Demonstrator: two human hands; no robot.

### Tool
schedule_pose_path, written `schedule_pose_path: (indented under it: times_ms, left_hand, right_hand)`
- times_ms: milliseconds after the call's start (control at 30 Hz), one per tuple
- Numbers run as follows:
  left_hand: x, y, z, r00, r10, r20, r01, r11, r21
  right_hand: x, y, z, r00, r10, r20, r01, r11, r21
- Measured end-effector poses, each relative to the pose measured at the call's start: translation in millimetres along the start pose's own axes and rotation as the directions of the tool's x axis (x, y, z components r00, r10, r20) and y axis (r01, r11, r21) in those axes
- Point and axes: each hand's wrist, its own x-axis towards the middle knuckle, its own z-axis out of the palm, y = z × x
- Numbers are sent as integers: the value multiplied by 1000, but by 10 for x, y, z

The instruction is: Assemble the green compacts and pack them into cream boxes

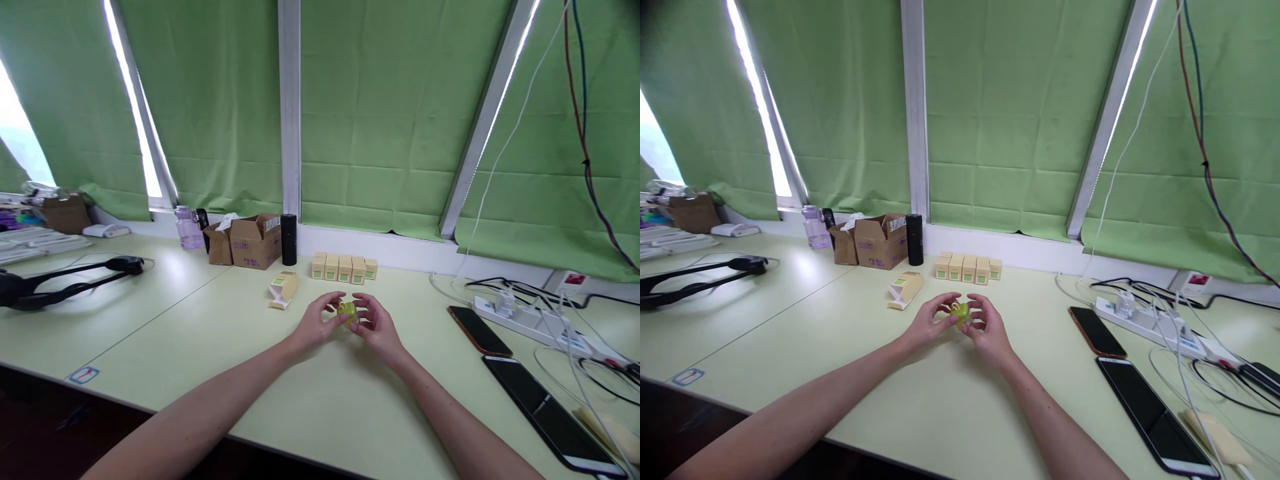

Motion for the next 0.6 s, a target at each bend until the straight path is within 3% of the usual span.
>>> schedule_pose_path:
  times_ms: [200, 400, 600]
  left_hand:
    - [-21, 2, -17, 997, 73, -13, -73, 997, -26]
    - [-35, 25, 8, 993, 119, 2, -119, 990, 76]
    - [-34, 0, 42, 991, 129, -23, -124, 980, 156]
  right_hand:
    - [20, -22, -25, 999, 8, -31, -4, 994, 105]
    - [0, -77, -11, 999, 33, -16, -28, 967, 252]
    - [-2, -90, 5, 999, 34, -10, -29, 961, 274]
